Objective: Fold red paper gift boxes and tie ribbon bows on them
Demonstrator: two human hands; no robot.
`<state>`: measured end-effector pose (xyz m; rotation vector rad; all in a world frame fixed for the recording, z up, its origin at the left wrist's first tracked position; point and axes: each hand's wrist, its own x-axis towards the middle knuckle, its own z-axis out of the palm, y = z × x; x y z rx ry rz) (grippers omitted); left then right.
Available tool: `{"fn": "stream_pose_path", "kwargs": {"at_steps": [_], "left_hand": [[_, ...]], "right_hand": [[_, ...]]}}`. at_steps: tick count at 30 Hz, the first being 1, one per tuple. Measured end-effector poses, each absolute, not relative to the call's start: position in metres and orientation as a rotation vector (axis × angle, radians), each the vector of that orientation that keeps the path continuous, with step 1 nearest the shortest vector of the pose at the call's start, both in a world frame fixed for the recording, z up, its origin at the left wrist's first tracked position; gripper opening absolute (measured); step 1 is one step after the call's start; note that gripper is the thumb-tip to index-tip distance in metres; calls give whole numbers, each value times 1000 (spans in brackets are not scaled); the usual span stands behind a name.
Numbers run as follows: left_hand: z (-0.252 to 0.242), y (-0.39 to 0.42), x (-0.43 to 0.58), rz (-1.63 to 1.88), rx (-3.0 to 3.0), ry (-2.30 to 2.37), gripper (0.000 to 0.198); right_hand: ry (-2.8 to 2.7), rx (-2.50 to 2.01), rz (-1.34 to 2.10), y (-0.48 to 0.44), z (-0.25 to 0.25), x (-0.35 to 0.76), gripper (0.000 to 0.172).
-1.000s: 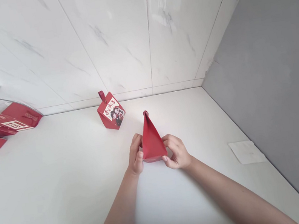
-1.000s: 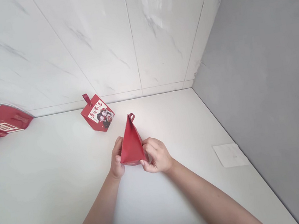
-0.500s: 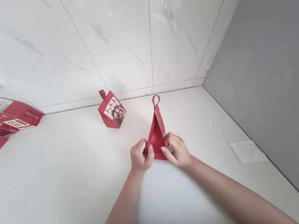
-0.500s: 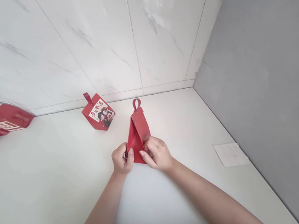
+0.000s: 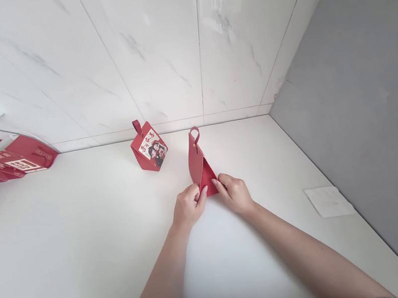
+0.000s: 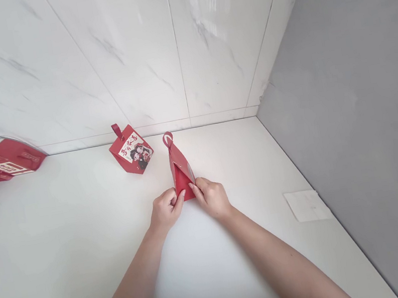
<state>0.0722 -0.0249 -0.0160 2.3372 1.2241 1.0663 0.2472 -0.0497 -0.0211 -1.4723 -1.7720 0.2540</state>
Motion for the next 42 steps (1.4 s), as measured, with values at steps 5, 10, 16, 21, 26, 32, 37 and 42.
{"fn": "stream_pose_path", "kwargs": {"at_steps": [5,10,16,21,26,32,37,42], "left_hand": [[-13,-16,61,744,2380,1404,33],[-9,-14,60,473,2489,1589,30],[-10,-20,70,308,2598,1696,25],[-14,-21,73,354,2621,1713,17],[-16,-20,77,392,2646,1773,16],[-13,-20,78,324,2596,1908,21],[-10,-19,76,310,2558,1907,22],[-8,-17,75,331,2484,1907,20]], "right_hand": [[-1996,-1696,215,-46,-18,248,34],[-2117,-1895,62,-45,-19,244,31],[-2145,-1945,-1,-45,-22,240,23],[-2127,-2031,3,-42,-23,235,17],[-2137,-2069,37,-40,-21,230,17],[-2181,-1977,36,-39,-23,228,17],[-2091,-2005,37,-37,-30,227,19],[-2046,-2008,13,-38,-32,227,22]]}}
